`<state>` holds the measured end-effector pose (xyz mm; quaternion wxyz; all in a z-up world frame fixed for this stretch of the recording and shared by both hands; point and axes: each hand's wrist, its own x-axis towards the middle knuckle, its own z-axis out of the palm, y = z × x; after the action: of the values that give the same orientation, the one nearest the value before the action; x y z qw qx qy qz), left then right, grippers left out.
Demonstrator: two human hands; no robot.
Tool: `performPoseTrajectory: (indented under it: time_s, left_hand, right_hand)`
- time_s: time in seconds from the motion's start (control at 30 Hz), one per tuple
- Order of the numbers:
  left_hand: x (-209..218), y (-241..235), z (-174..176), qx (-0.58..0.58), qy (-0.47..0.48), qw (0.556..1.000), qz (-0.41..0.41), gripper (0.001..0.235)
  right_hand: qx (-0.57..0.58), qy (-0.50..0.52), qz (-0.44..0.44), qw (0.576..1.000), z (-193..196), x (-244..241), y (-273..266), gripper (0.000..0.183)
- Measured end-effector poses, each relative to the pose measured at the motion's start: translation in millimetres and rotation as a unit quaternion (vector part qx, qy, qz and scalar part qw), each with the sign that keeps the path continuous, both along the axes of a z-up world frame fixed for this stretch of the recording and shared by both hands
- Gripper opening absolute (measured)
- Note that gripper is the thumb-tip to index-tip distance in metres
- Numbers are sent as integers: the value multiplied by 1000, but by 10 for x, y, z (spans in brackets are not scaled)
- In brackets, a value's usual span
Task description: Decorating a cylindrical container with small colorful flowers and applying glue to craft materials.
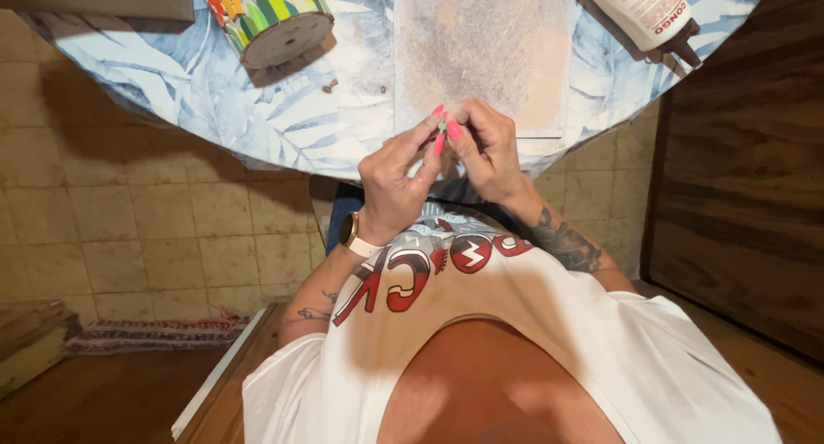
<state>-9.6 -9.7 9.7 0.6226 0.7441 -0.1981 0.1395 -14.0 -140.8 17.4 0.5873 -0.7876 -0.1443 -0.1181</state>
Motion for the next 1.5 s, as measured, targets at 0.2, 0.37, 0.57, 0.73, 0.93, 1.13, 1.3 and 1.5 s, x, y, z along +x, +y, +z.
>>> performPoseTrajectory:
  time_s: [0.2,0.37,0.57,0.73,0.93,1.13,1.3,1.5]
  left_hand:
    - [14,11,12,-14,-3,1000,5,19]
    - [15,2,-23,-18,-1,1000,10,17]
    - [15,9,-44,-18,-18,1000,11,16]
    - [15,12,-40,1,-50,998,31,14]
    - [28,10,12,25,-106,993,48,15]
    - [28,9,48,47,-140,987,67,15]
    - [20,24,61,92,-172,977,86,15]
    - [4,39,38,116,-181,972,95,19]
  right_hand:
    - [-25,-18,-11,999,-111,26,-58,23]
    - [-42,-34,-19,998,-34,24,-31,23]
    - [-44,-35,-27,998,-75,19,-15,24]
    - [-44,-30,-32,998,-102,13,15,25]
    - [-40,-24,-27,999,-65,6,27,26]
    - [44,27,-18,998,-107,-45,60,25]
    - [25,64,-4,998,-172,-39,6,31]
    - [-29,31,-1,999,-81,-8,-5,30]
